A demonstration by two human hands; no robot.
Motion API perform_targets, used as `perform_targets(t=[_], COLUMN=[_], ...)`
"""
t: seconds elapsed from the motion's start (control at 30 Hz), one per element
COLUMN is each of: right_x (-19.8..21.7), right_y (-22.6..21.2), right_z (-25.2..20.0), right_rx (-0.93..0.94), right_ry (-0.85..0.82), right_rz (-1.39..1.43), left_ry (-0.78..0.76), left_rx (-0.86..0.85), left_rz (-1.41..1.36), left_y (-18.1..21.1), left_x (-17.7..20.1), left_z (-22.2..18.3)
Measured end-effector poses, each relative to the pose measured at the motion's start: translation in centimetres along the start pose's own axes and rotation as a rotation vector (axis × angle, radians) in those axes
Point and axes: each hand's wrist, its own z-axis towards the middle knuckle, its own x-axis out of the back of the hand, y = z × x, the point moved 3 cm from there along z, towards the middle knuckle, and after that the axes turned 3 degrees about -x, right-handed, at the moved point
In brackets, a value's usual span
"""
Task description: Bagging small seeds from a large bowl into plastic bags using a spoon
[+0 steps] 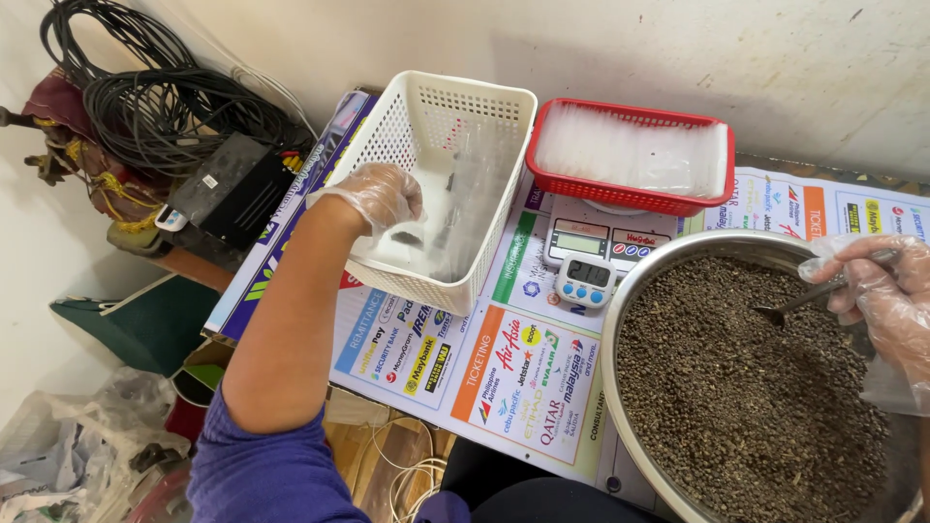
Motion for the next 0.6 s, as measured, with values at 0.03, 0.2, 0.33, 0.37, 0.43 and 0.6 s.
perform_targets(t=[0.03,0.2,0.33,0.37,0.43,0.6], right_x=[-0.2,-1.4,-0.7,-0.8,-1.0,-1.2], right_y=[-0.5,-3.6,-1.3,-1.5,-1.8,-3.5], right_z=[-0.2,-1.1,-0.2,-0.3,-0.5,-0.5], right_rx=[0.000,-0.025,-0.028,-0.027,-0.026,-0.031], right_ry=[0.002,0.037,0.015,0.018,0.022,0.024], right_rz=[0.000,-0.018,0.032,0.038,0.044,-0.052], left_ry=[0.000,-0.185,-0.225,-0.177,-0.130,-0.111], left_rx=[-0.002,-0.068,-0.123,-0.056,0.010,-0.065], left_rz=[0.000,-0.025,-0.098,-0.060,-0.021,0.051], left_y=[0.2,3.1,2.8,2.8,2.3,1.5], left_x=[-0.1,0.0,-0.8,-0.5,-0.4,-2.2], left_z=[0.3,-1.5,-0.3,-0.3,0.1,2.2])
